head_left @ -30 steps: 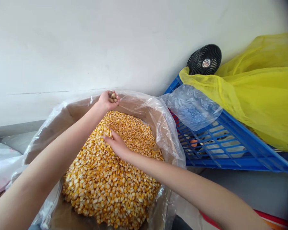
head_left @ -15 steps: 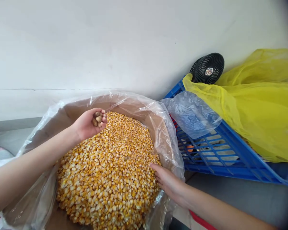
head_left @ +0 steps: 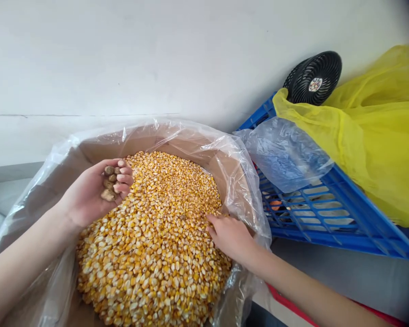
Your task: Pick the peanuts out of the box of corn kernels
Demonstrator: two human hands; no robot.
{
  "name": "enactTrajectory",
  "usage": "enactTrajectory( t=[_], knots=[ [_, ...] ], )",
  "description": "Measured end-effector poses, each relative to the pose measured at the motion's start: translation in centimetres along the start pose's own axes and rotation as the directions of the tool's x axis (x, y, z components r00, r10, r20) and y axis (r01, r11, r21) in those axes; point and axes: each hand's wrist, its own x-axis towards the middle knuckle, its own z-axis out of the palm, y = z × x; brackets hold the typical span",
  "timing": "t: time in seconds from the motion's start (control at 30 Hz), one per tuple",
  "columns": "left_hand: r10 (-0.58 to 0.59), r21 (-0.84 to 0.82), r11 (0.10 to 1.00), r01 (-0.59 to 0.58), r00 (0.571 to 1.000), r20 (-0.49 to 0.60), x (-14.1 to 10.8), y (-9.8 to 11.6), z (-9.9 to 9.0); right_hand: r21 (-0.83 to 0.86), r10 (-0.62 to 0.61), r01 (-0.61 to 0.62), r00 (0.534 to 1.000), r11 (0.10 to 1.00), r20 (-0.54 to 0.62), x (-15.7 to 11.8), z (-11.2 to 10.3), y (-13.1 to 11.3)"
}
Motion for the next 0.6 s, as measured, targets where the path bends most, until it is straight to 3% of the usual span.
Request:
enactTrajectory(
  t=[0.07, 0.17, 0.3, 0.4, 0.5, 0.6],
  knots=[
    [-0.055, -0.045, 0.997, 0.055, 0.998, -0.012, 0.2, -0.5, -0.3, -0.09, -0.189, 0.181, 0.978, 0.979, -0.091, 0.3, -0.7, -0.9],
    [-0.164, -0.138, 0.978, 0.157, 0.986, -0.043, 0.4, -1.4, -0.8, -0.096, -0.356, 0.348, 0.93, 0.932, -0.088, 1.8, 0.3, -2.2],
    [-0.24, -0.203, 0.958, 0.203, 0.955, -0.175, 0.0, -3.2, -0.9, -0.131, -0.347, 0.331, 0.93, 0.934, -0.119, 3.3, 1.3, -3.1],
    [-0.229, -0.169, 0.969, 0.181, 0.915, -0.331, -0.8, -5.5, -0.7, -0.074, -0.319, 0.31, 0.916, 0.948, -0.245, 2.1, -0.2, -3.9],
    [-0.205, -0.131, 0.977, 0.167, 0.903, -0.377, -1.5, -7.9, -0.5, 0.019, -0.428, 0.46, 0.838, 0.887, -0.338, -0.5, -2.2, -5.6],
    [-0.205, -0.104, 0.978, 0.181, 0.928, -0.313, -1.9, -9.4, -0.8, -0.01, -0.632, 0.665, 0.706, 0.747, -0.319, -2.6, -3.0, -7.7]
  ],
)
